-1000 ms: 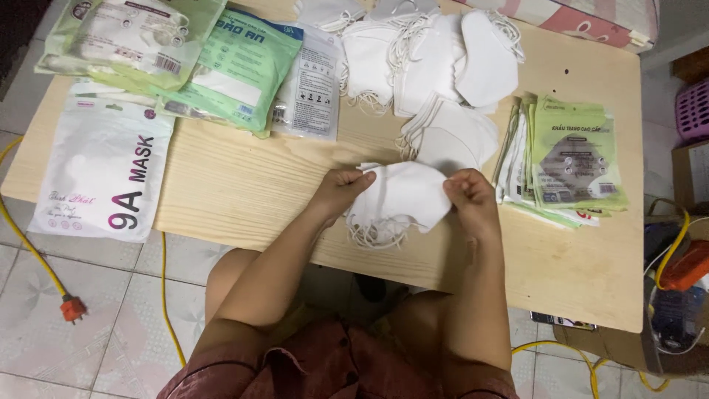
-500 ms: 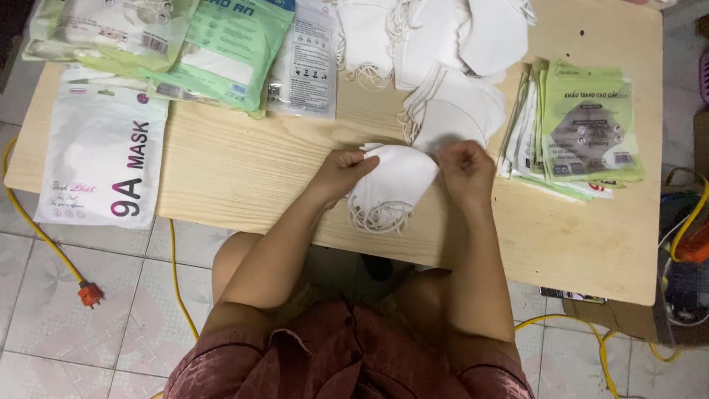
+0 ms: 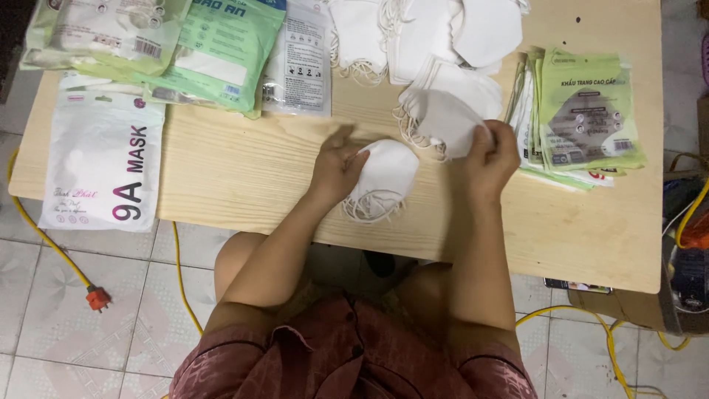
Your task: Folding face masks and placing them into a packaging bag on a table
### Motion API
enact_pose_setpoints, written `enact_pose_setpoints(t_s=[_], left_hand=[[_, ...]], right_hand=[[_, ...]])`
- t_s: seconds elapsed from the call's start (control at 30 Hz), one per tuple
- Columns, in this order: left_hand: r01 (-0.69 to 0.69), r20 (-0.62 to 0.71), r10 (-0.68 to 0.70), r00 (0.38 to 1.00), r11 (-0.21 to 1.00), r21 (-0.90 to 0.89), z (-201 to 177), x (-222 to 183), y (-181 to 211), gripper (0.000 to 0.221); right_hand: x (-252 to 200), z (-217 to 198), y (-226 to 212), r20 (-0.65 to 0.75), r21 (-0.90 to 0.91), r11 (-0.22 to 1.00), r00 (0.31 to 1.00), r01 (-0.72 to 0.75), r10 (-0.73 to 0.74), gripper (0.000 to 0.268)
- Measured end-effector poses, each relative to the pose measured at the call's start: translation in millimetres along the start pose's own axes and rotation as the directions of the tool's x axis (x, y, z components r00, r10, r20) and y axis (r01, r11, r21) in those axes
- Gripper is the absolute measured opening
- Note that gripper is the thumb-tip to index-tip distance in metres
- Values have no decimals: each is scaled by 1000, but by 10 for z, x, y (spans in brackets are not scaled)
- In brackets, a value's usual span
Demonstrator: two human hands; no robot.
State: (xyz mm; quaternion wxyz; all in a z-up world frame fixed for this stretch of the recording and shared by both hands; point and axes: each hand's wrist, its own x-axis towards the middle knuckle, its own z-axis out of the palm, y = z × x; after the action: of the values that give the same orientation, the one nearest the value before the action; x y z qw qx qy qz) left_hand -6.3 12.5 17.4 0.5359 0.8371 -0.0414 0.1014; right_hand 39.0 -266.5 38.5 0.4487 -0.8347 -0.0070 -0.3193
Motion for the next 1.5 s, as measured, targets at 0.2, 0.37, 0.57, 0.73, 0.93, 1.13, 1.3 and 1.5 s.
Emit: enact_pose_setpoints(t_s=[0.2,0.37,0.57,0.73,0.93,1.13,1.3,1.5], left_hand=[[297,169,-245,955,773,-560,392,-64,-772,17],[456,298,-352,887,575,-679,280,-47,-398,18],[466,305,-360,882,560,-685,308,-52,-438,20],[486,315,-380,870,547,-682,189,-44,-145,21],[474,303,-377,875,545,-692,245,-31,-433,16],[456,280,-370,886,584,-672,199,-10,-160,15],[457,255,-393,883,601,-656,138,-18,-4,12],[442,236,-388,891,626,-642,173,-16,-73,13]], right_hand=[[-67,-132,-6,243,545,765,938,-344,248,4],[-149,-10,-212,518,420,737,806,-530,285,12],[-280,148,-47,588,305,792,759,-528,280,10],[-260,230,-2,633,267,790,718,-553,289,10],[-30,178,218,96,-196,972,989,130,-113,22],[69,213,121,165,-339,931,967,-131,196,54],[29,294,370,43,-302,950,995,-72,89,21],[124,149,436,-38,361,901,961,-241,273,5]])
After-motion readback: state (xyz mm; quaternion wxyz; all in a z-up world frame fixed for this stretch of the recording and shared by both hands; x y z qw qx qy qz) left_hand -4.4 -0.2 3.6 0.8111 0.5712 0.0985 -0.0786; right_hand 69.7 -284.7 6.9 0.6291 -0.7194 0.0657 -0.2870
